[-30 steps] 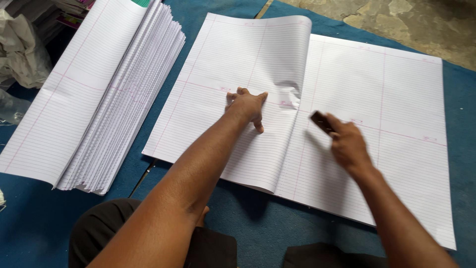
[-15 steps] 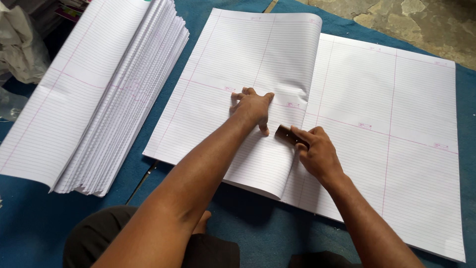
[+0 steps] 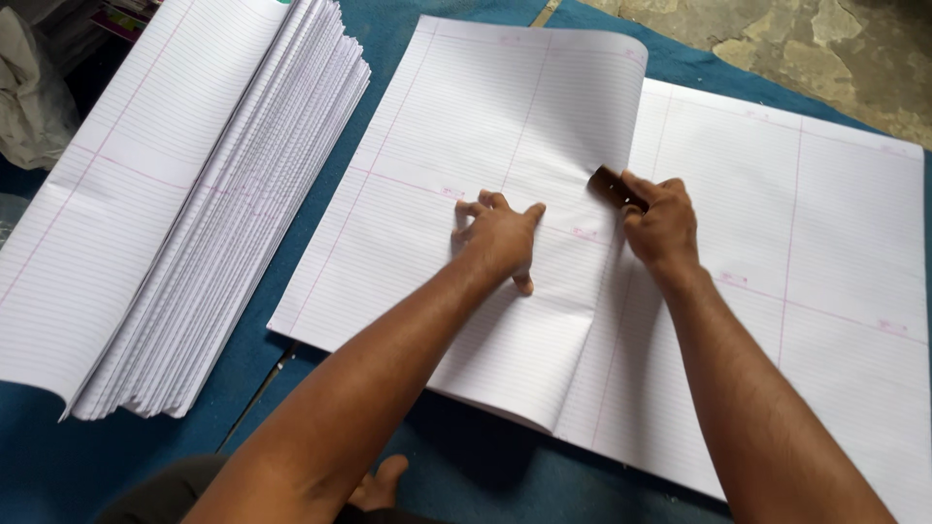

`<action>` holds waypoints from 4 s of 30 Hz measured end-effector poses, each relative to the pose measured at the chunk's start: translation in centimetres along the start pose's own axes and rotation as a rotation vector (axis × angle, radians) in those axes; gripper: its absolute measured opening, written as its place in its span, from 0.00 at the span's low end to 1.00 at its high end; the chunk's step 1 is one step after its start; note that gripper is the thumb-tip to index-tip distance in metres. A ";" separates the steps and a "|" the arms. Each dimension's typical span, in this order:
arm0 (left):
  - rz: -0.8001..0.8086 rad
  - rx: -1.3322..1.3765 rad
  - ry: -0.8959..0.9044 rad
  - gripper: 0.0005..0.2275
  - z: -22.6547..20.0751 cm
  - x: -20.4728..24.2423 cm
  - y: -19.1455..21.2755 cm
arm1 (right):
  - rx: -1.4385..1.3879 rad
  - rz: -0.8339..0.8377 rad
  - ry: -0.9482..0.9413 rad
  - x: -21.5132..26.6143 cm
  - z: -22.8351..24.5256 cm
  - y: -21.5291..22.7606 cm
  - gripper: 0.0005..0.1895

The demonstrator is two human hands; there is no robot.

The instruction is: The person sits on the floor and folds large lined paper sheets in half, then uses a wooden block to press the crease. They repeat this process for multiple sheets, stacking the folded ones to the side.

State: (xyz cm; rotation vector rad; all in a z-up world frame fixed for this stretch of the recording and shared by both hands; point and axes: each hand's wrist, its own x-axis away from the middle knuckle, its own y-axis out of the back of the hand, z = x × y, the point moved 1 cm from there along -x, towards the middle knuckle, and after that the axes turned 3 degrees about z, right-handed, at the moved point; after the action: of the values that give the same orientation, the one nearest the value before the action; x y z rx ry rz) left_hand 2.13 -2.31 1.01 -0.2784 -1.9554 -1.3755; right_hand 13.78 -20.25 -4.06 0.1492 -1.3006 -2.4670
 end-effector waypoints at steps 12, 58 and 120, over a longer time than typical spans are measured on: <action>0.021 -0.064 -0.027 0.56 0.0 -0.8 0.1 | 0.031 -0.120 -0.100 -11.6 0.7 1.0 0.28; -0.222 0.180 0.076 0.56 1.1 -0.7 -2.4 | -0.019 0.335 0.071 8.9 -0.2 1.5 0.23; -0.382 0.246 -0.070 0.51 3.7 -1.5 -5.4 | -0.386 0.131 -0.345 7.5 1.2 -1.2 0.31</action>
State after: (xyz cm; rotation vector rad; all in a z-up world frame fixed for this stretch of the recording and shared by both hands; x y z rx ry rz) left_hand -1.35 -0.94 -4.52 0.1750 -2.2935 -1.3468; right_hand 6.21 -21.30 -3.80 -0.4589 -0.8860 -2.6473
